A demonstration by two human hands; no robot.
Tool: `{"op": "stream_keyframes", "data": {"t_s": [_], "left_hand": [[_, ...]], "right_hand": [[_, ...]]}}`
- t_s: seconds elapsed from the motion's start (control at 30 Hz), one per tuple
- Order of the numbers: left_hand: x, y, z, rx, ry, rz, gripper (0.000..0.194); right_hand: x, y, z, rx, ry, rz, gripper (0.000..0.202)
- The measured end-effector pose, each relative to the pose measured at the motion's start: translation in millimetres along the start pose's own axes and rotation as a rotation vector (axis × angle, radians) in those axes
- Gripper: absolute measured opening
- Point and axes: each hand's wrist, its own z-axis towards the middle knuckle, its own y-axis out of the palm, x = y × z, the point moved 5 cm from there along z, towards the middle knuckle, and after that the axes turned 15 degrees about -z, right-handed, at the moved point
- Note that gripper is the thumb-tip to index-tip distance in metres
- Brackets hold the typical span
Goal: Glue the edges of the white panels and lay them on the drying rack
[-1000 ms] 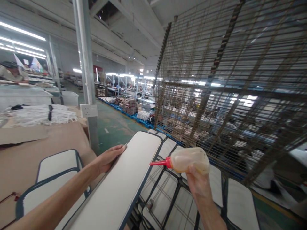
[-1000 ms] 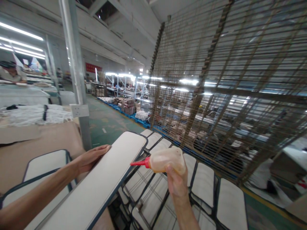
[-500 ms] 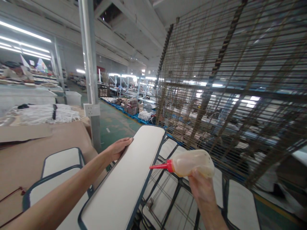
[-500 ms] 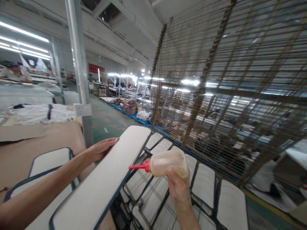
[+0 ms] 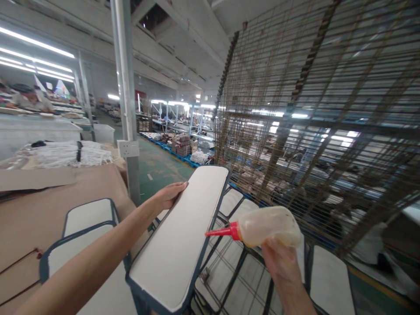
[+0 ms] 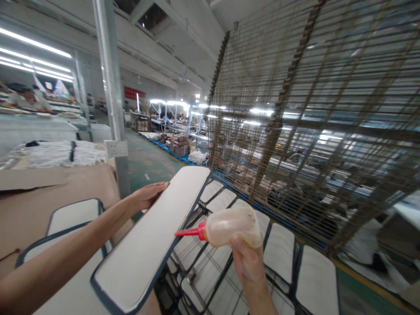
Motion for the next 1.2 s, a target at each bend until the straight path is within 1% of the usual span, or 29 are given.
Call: {"op": "stream_keyframes", "data": {"t_s": [0.2, 0.4, 0.5, 0.6, 0.77, 0.87, 0.97, 1.1, 1.2], "left_hand": [[2, 2.0, 7, 0.023, 0.015, -0.014, 0.015], [6, 1.9, 10, 0.04, 0.013, -0.026, 0.017], [7, -1.2, 11, 0.047, 0.007, -0.032, 0.018], [7, -3.2, 11, 0.047, 0.0, -0.039, 0.018], [7, -1.4, 11, 0.047, -0.015, -0.038, 0.018], [8, -1.4, 9, 0.058, -0.016, -0.03, 0.014], [8, -3.1, 8, 0.075, -0.015, -0.021, 0.011], [9, -4.4, 6, 0.091, -0.003, -0.016, 0.009], [11, -4.2, 6, 0.103, -0.002, -0.012, 0.007]], "right_hand": [[0, -2, -5, 0.015, 0.028, -0.006, 0.074], [2, -3, -10, -0.04, 0.033, 0.019, 0.071], [0, -2, -11, -0.05, 0.036, -0.001, 0.075], [-3, -1, -8, -0.049, 0.031, -0.01, 0.077], [-5, 3, 2, -0.026, 0.02, -0.008, 0.077], [-3, 4, 2, -0.031, 0.034, -0.004, 0.077], [3, 3, -3, -0.051, 0.073, -0.013, 0.076], [10, 0, -10, -0.047, 0.098, -0.012, 0.075], [10, 2, -13, -0.087, 0.097, 0.008, 0.074]]}}
